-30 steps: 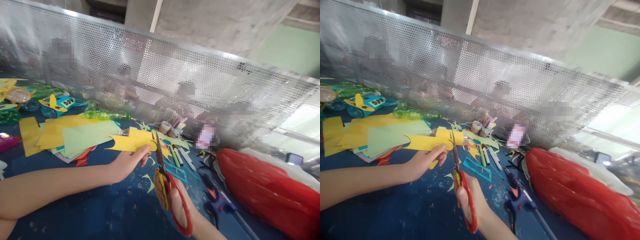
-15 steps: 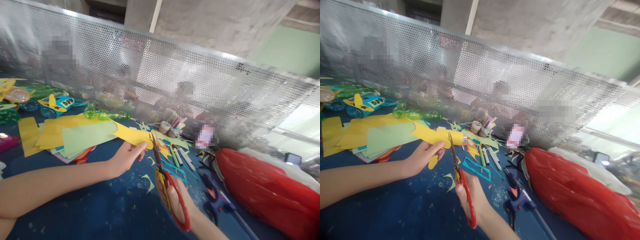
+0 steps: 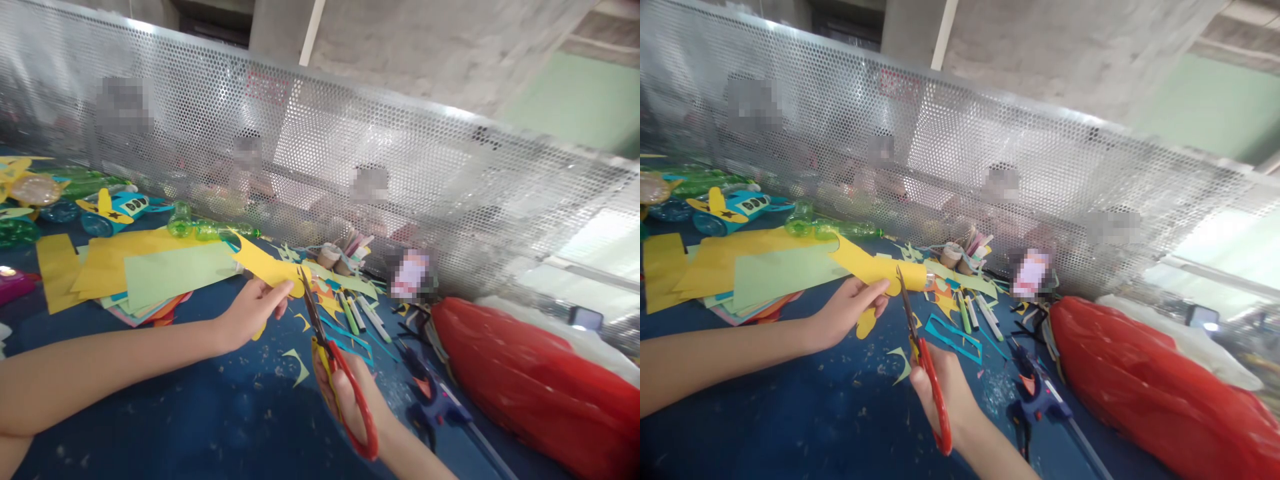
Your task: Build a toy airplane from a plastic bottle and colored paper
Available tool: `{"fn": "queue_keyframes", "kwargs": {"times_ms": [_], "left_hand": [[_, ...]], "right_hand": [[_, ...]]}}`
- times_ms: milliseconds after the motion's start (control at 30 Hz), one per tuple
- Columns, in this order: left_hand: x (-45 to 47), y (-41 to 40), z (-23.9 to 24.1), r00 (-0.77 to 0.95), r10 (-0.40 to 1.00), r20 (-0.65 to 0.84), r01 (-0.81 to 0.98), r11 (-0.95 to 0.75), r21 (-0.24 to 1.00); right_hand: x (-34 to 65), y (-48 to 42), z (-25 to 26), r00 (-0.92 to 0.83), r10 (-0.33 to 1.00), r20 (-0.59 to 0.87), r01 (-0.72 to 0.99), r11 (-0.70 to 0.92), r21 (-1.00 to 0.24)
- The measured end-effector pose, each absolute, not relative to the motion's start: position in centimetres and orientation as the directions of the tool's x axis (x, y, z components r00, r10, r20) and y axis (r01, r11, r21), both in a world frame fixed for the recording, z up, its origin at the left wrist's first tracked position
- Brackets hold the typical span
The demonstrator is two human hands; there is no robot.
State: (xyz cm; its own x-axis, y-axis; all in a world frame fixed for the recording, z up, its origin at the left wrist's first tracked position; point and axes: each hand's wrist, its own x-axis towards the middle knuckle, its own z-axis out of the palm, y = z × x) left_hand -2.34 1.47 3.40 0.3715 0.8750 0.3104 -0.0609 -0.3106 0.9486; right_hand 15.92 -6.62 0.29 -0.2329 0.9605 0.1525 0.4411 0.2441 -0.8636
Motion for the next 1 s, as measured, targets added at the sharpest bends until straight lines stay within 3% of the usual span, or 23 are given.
{"fn": "queue_keyframes", "kwargs": {"times_ms": [1000], "left_hand": [[-2.7,2.7,3.1,0.317,0.895,0.313,-0.067,-0.308,0.949]], "right_hand": [[16.3,-6.4,-0.2,-0.264,0.957,0.118,0.462,0.232,-0.856]]}}
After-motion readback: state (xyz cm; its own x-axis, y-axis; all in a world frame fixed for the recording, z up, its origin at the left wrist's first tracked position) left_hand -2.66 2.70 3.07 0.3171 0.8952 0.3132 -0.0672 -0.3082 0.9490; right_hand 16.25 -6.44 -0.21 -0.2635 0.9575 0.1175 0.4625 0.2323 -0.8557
